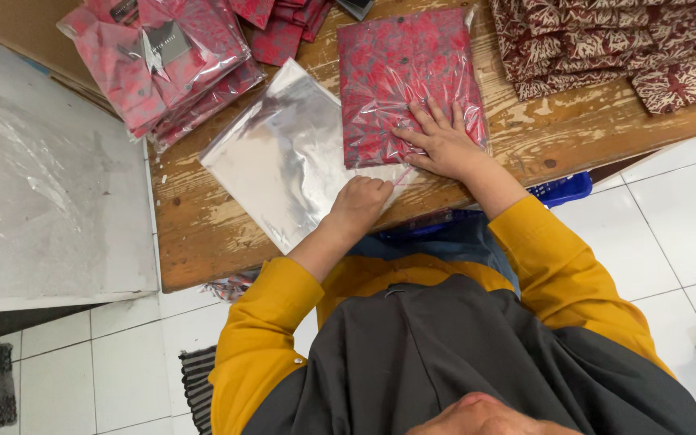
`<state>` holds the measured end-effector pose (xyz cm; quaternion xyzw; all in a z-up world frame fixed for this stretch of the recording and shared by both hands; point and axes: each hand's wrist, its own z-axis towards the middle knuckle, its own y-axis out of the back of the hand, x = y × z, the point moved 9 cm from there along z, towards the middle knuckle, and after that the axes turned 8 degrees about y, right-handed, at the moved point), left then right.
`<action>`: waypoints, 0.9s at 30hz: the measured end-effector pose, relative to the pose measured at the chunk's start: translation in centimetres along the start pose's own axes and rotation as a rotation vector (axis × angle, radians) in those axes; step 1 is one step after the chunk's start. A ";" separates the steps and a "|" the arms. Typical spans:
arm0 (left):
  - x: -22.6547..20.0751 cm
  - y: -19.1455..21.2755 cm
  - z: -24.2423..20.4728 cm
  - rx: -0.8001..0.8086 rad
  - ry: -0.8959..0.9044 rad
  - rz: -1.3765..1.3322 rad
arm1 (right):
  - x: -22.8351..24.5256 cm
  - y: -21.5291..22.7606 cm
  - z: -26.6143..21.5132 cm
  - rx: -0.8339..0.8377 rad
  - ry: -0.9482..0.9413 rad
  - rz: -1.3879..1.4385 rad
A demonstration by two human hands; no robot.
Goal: The person repeatedly folds red patterned shirts, places each into a clear plastic bag, and seals the bag. The person stacks the packaged shirts on a wooden table.
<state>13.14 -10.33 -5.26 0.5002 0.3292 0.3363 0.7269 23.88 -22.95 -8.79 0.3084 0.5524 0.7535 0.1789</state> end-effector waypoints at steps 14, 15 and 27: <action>-0.1 -1.2 0.8 -0.026 0.000 0.036 | -0.2 0.0 0.1 -0.024 -0.004 -0.014; 0.2 -1.2 1.1 -0.037 0.001 0.011 | -0.2 -0.1 0.1 -0.020 -0.007 -0.012; -3.5 -0.4 -0.9 0.135 -0.208 -0.495 | -0.5 -0.3 0.3 0.007 -0.009 -0.010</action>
